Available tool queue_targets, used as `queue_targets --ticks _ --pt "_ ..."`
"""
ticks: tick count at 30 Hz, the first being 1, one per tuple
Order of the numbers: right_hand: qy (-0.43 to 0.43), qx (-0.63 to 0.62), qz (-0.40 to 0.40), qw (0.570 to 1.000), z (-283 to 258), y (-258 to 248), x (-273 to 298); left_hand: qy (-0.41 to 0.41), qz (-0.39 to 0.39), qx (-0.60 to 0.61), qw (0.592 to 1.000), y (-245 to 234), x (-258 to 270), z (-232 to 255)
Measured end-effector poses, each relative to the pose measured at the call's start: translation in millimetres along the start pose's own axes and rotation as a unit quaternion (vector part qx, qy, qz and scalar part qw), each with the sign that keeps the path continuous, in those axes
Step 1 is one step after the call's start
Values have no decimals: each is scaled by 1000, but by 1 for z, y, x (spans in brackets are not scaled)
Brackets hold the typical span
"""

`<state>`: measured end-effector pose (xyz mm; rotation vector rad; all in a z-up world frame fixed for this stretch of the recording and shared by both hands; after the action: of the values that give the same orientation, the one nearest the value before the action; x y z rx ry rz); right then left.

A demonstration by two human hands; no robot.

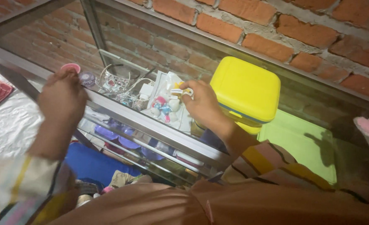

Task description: The person rearranges stuffed toys and wipes the glass surface of a display cabinet. They move several plush toys to one side, wipe the glass with their hands, and then place the toys back on top of the cabinet.

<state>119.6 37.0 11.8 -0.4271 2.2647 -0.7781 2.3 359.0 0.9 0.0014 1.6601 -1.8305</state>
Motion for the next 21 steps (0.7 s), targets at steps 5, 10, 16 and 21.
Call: queue_targets --ticks 5,10,16,21 --pt "-1 -29 -37 999 -4 44 -35 14 -64 282 957 32 37 110" --pt "97 -35 -106 989 1 82 -64 262 98 225 933 12 38 122" --pt "172 153 -257 939 -23 113 -79 20 32 112 993 17 -53 -38" --pt "272 176 -294 899 -46 117 -87 -19 118 34 992 21 -92 -64"
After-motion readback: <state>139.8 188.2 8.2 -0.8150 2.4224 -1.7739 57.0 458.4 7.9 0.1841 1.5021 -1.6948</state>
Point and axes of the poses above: each hand's wrist, its own x-axis away from the middle knuckle, its own y-axis out of the palm, z = x × y, the point moved 6 cm from there along -x, towards the middle knuckle, and after that the axes turned 6 degrees about -x, right-handed, at the moved point
